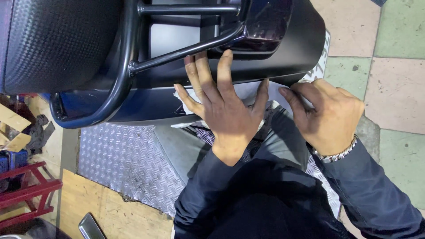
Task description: Applying white adhesive tape to a motorcycle body and trimming it with a utility knife
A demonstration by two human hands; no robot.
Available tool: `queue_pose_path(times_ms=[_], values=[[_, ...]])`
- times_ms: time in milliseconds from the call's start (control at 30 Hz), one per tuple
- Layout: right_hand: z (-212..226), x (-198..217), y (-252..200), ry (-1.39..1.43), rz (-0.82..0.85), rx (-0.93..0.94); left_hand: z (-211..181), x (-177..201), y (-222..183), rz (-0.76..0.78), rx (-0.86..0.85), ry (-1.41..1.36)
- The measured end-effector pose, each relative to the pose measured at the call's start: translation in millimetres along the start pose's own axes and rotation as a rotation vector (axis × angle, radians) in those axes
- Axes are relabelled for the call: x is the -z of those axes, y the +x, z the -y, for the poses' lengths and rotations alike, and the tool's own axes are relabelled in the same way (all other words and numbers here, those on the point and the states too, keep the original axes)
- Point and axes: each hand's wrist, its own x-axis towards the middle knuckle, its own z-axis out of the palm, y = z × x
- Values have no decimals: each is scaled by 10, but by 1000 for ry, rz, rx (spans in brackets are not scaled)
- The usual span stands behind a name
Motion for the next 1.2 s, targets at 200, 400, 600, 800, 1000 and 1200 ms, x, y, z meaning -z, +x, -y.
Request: queue_pose_path(times_ms=[200, 400, 600, 800, 1000, 1200], values=[[17, -53, -44, -130, -60, 14, -73, 74, 39, 30, 26, -45], [46, -87, -55, -124, -114, 33, -64, 9, 21, 100, 64, -23], [-11, -286, -181, -161, -177, 101, -71, 24, 47, 70, 74, -67], [-205, -332, -870, -138, -224, 241, -88, 89, 10, 48, 56, -131], [-718, -574, -1774, -48, -355, 108, 58, 204, -48, 58, 37, -26], [-1593, -1069, -2425, -397, -158, -234, 187, 268, -125, 27, -1, -182]])
